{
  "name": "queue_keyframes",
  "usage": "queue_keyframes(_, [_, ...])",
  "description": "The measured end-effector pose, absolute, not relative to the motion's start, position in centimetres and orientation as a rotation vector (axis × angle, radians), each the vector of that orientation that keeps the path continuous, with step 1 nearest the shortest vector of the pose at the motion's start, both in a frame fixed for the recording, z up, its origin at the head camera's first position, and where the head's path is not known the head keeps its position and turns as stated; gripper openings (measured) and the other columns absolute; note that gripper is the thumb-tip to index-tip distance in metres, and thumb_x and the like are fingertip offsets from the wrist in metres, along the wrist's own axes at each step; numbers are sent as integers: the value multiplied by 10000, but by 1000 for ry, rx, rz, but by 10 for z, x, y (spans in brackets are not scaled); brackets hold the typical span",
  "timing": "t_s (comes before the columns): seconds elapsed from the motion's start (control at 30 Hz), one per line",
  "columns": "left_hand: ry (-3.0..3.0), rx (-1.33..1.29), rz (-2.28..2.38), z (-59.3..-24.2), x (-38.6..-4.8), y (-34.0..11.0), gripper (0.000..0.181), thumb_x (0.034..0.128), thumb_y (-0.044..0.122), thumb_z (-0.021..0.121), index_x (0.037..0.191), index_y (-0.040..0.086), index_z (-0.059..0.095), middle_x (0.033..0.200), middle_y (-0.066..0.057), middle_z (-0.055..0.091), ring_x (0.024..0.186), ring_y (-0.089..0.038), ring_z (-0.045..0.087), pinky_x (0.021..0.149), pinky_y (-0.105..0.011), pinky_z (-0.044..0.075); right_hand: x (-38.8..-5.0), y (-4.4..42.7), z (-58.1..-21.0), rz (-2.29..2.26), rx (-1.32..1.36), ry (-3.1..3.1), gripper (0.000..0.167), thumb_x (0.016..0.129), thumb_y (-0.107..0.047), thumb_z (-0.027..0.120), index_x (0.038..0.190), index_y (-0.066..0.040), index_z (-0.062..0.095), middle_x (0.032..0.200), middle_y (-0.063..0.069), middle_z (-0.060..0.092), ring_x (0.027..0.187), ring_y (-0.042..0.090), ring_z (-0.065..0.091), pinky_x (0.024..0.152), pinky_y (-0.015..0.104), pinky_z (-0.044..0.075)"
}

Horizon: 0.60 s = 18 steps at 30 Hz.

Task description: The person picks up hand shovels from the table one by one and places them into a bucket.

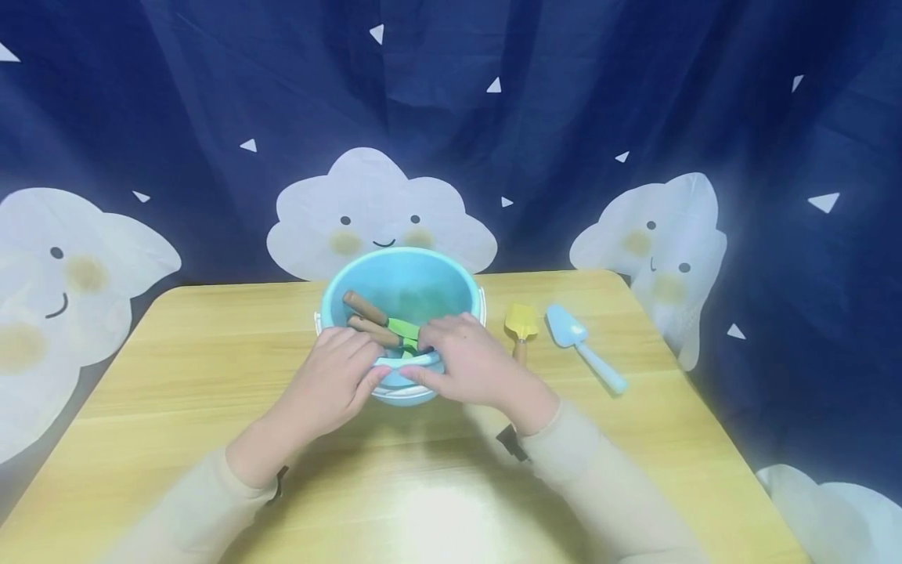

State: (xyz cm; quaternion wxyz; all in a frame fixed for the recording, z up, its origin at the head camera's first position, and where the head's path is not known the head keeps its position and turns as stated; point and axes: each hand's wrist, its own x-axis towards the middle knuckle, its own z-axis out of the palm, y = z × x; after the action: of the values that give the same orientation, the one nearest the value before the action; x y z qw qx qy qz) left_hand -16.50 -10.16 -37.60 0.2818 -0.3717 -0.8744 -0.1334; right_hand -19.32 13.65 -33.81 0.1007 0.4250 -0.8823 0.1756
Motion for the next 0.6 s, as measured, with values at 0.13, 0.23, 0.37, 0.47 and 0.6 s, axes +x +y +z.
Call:
queue_keyframes(0.13, [-2346,-995,-354,-376,-165,-102,559,1091,448,241,1077,59,643,1109,-67,658,1058,-268,578,919,-436,395,-193,138,-335,550,1270,-2594,321,925,-454,660,980,-139,684,926,-72,652,919,148,574,894,381,435])
queue_keyframes(0.23, [-2352,-996,-348,-375,-165,-102,566,1090,455,230,1080,65,640,1109,-67,656,1062,-273,578,924,-439,393,-193,139,-332,577,1266,-2570,311,927,-443,655,1000,-144,691,942,-77,660,935,147,568,889,386,429])
queue_keyframes(0.37, [-2353,-995,-344,-376,-165,-102,572,1089,457,220,1083,66,637,1115,-70,657,1074,-278,577,929,-440,390,-193,143,-329,593,1241,-2538,311,927,-445,648,1009,-147,685,955,-66,657,944,152,566,888,402,429])
queue_keyframes(0.47, [-2347,-998,-346,-376,-165,-102,568,1089,456,226,1075,65,639,1120,-69,657,1085,-275,571,932,-439,390,-194,148,-326,614,1220,-2508,294,924,-420,661,1015,-141,681,962,-50,657,939,167,575,889,416,438])
queue_keyframes(0.6, [-2338,-998,-344,-375,-164,-102,560,1090,454,232,1064,66,634,1120,-67,654,1093,-275,563,934,-437,391,-195,155,-319,643,1180,-2482,259,921,-372,686,1022,-133,681,983,-32,666,944,189,585,868,422,455])
